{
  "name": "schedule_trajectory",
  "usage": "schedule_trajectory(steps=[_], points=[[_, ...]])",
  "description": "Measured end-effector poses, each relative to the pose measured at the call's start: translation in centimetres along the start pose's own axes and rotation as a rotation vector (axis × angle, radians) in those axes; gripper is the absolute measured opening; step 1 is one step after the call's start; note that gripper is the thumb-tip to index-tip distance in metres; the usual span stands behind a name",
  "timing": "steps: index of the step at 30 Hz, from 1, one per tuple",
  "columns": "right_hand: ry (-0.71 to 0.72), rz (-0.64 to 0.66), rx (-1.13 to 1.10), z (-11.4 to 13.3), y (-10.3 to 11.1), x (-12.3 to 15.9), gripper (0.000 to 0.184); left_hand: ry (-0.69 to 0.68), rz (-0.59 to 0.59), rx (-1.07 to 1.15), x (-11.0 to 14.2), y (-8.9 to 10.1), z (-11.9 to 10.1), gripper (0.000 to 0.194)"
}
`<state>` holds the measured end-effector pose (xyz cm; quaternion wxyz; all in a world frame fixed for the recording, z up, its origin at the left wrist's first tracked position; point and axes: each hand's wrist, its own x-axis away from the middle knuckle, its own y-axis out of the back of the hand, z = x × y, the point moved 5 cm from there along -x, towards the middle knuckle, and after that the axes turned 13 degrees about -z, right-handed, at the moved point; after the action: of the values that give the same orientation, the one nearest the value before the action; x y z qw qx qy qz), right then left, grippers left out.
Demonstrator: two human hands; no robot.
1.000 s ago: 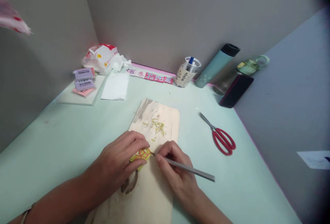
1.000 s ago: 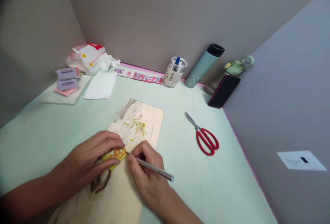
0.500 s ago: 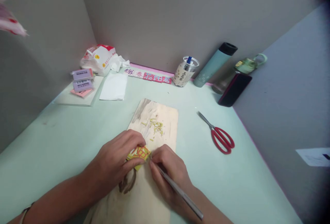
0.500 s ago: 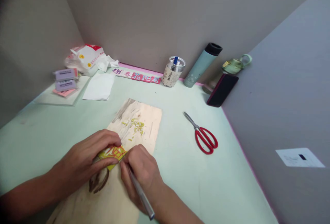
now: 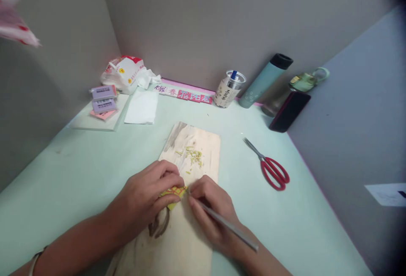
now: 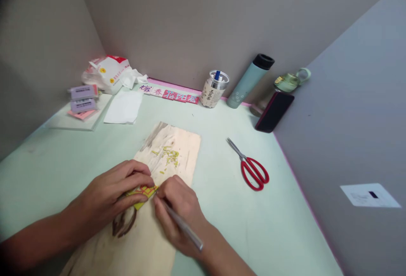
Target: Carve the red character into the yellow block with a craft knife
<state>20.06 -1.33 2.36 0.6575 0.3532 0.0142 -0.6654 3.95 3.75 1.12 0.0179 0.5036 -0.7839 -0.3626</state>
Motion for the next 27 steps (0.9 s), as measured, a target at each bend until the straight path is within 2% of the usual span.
schedule_trajectory(steps=[2, 4, 10, 13, 17, 20, 23, 27], points=[[-0.194, -0.007, -0.066, -0.4, 0.2, -0.1, 0.014, -0.009, 0.000, -0.005, 0.0, 0.0, 0.0, 0.018], [-0.309, -0.029, -0.115, -0.7, 0.2, 0.0, 0.016, -0.023, 0.008, -0.014, -0.1, 0.0, 0.0, 0.018], [-0.462, -0.257, -0.172, -1.9, 1.3, 0.1, 0.019, -0.144, -0.013, -0.094, -0.1, 0.1, -0.3, 0.020], [-0.485, -0.312, -0.161, -2.2, 1.7, -0.2, 0.013, -0.224, -0.036, -0.197, 0.0, -0.2, -0.5, 0.022], [-0.511, -0.278, -0.192, -2.1, 1.6, -0.4, 0.016, -0.310, -0.076, -0.307, 0.1, -0.7, -0.7, 0.025], [-0.515, -0.234, -0.194, -2.0, 1.6, -0.2, 0.019, -0.303, -0.097, -0.269, 0.0, -0.9, -0.7, 0.021], [-0.440, -0.182, -0.169, -1.6, 1.9, -0.2, 0.025, -0.271, -0.094, -0.201, -0.1, -0.8, -0.6, 0.019], [-0.414, -0.177, -0.129, -1.3, 2.2, -0.5, 0.028, -0.253, -0.076, -0.153, -0.3, -0.8, -0.5, 0.021]])
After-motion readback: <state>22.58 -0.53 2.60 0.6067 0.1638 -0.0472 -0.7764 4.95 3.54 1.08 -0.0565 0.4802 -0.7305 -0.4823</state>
